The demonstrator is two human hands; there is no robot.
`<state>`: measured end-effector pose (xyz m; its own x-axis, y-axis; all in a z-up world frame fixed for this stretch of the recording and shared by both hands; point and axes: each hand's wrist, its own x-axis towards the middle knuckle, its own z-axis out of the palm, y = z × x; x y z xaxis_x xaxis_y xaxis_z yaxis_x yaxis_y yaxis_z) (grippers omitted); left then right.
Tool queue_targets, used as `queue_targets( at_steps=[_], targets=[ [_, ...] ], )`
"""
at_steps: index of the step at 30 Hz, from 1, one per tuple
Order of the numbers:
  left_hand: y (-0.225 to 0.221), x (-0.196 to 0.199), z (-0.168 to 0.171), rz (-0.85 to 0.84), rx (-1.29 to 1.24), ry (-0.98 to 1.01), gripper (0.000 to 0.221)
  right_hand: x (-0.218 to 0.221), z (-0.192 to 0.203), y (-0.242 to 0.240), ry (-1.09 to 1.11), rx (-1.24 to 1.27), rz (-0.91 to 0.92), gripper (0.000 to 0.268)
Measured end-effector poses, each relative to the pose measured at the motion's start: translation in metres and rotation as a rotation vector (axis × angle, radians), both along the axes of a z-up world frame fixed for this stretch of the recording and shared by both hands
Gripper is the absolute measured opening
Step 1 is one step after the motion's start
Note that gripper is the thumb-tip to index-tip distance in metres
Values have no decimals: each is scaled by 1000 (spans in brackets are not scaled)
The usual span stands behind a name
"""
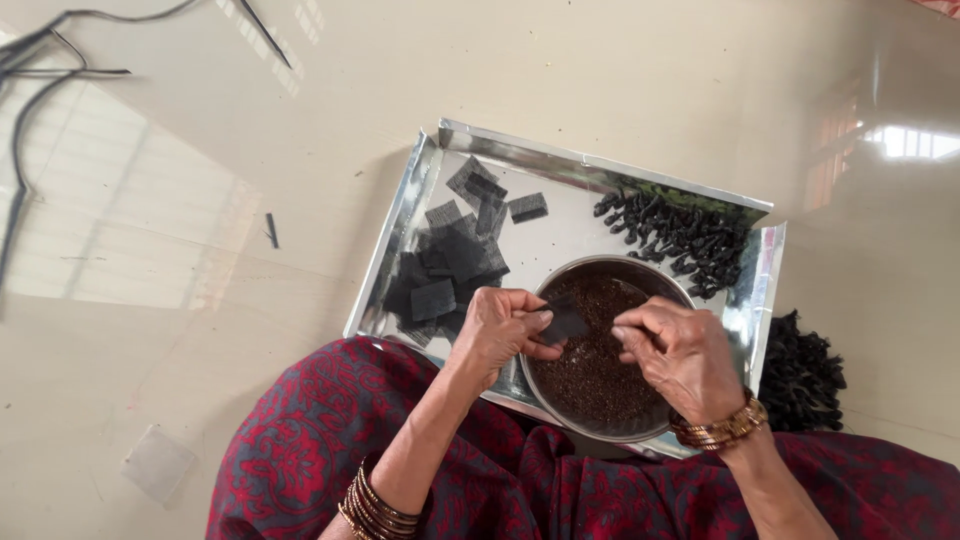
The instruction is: The person sits on the floor with a metal tray holding black mesh squares, a bowl of small brown seeds, and finished black tassels. They fold a mesh square by hand, press and dip it into the seeds in the bowl, and set the filled piece with the finished tassels on the tray, repeating this for one piece at a time.
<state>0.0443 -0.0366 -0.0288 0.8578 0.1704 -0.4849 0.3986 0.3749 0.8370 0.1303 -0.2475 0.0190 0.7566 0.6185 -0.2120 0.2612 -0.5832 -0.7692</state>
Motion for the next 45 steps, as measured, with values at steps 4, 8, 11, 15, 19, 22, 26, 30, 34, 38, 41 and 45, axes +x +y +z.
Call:
queue_targets(
  at_steps=[4, 8, 11, 15, 19, 22, 26, 30, 34, 38, 41, 45],
  targets=[
    [-17, 3, 1, 1, -86, 17, 14, -11, 33, 6, -205, 112, 32, 12],
    [-29, 3, 2, -66, -152, 46, 13, -19, 23, 13, -492, 21, 187, 8],
    [-32, 1, -3, -82, -186, 22, 10, -27, 23, 19, -576, 34, 222, 10],
    [-30, -1, -6, -87, -194, -2, 8, -30, 10, 19, -640, -138, 244, 5],
    [-28, 0, -5, -86, -189, -23, 9, -27, 10, 16, -657, -84, 243, 19],
    [-25, 2, -1, -80, -176, -8, 9, -18, 11, 7, -519, -31, 182, 17],
    [-16, 3, 4, -62, -140, 10, 11, 1, 20, -7, -259, 133, 7, 10],
    [-11, 4, 4, -54, -130, -9, 12, 6, -4, -14, -69, 159, -49, 9],
    [-7, 4, 9, -44, -162, -20, 15, 4, -23, -15, -20, 36, -43, 10],
    [-4, 4, 12, -52, -175, -32, 17, 6, -43, -18, -228, -108, 45, 8],
    [-4, 3, 10, -68, -158, -21, 17, 2, -39, -10, -324, -100, 102, 9],
    [-5, 4, 5, -77, -140, -18, 17, 1, -52, -16, -389, -90, 153, 9]
  ],
)
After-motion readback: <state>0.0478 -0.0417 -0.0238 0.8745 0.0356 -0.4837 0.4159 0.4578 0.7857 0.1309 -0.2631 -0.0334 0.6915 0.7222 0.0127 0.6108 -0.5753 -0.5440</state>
